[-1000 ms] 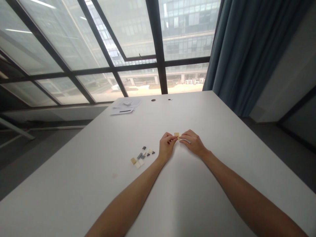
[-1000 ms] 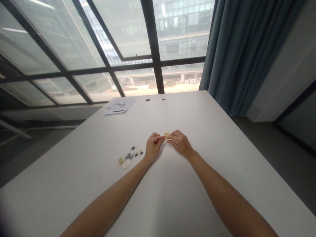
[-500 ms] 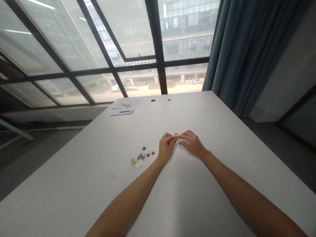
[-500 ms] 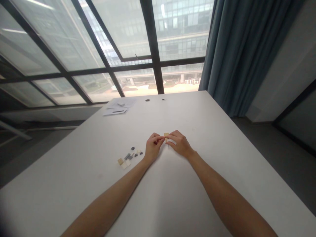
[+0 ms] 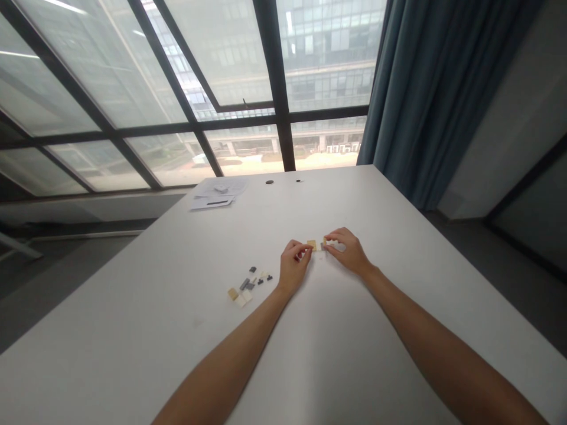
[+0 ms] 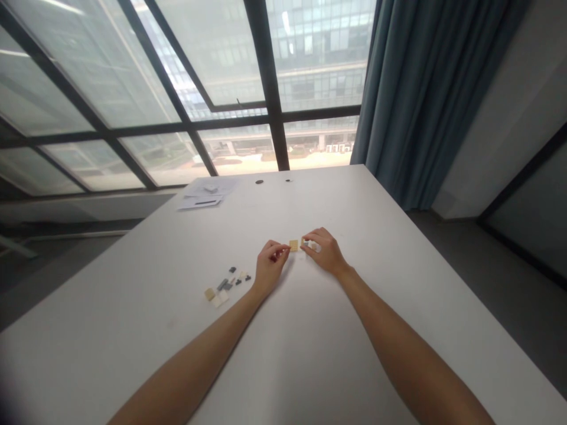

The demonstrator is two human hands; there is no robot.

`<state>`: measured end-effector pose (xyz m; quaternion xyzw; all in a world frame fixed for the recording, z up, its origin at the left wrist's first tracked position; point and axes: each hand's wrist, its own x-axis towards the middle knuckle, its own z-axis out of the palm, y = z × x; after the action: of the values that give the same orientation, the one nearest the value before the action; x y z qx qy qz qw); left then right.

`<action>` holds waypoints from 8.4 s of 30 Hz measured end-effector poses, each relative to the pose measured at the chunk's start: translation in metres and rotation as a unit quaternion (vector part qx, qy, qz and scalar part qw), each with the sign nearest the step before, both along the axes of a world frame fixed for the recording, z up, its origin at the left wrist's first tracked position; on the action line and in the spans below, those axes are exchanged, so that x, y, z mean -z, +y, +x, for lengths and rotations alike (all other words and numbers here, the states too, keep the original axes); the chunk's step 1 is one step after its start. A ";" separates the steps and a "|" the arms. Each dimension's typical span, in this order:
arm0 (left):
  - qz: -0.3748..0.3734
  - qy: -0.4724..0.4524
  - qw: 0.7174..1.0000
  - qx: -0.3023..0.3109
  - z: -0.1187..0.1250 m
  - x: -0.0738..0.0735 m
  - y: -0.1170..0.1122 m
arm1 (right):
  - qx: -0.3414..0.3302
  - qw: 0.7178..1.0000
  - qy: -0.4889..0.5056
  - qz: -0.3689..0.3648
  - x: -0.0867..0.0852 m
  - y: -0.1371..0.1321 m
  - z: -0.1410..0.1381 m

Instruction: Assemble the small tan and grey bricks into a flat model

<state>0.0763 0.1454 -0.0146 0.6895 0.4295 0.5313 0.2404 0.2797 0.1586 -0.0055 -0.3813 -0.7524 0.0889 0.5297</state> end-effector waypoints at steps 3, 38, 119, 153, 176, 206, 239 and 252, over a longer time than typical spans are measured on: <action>-0.001 0.003 1.000 -0.003 -0.001 0.001 0.002 | 0.058 0.993 0.091 -0.047 -0.006 0.007 0.011; -0.019 -0.003 0.999 -0.026 0.000 0.002 0.005 | 0.075 0.973 -0.127 -0.178 0.029 0.025 0.050; -0.041 0.016 0.999 -0.019 0.002 0.002 0.007 | 0.083 0.965 -0.166 -0.183 0.029 0.025 0.047; 0.020 0.338 0.925 0.170 0.015 -0.011 -0.031 | 0.286 0.938 -0.126 -0.152 0.039 0.027 0.052; -0.003 0.404 0.894 0.194 0.013 -0.012 -0.034 | 0.305 0.914 -0.212 -0.164 0.049 0.029 0.056; -0.029 0.321 0.945 -0.054 -0.134 -0.098 -0.046 | 0.291 0.921 -0.187 -0.179 0.048 0.027 0.057; -0.078 0.306 0.928 -0.199 -0.188 -0.034 -0.076 | 0.258 0.962 -0.027 -0.086 0.047 0.031 0.059; -0.016 0.286 0.958 -0.002 -0.028 -0.031 -0.042 | 0.081 0.992 -0.055 -0.081 -0.006 -0.056 -0.035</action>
<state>0.0478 0.1036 0.0164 0.8077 0.4908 0.3051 0.1173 0.2446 0.1025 0.0004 -0.4869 -0.7371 0.0851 0.4608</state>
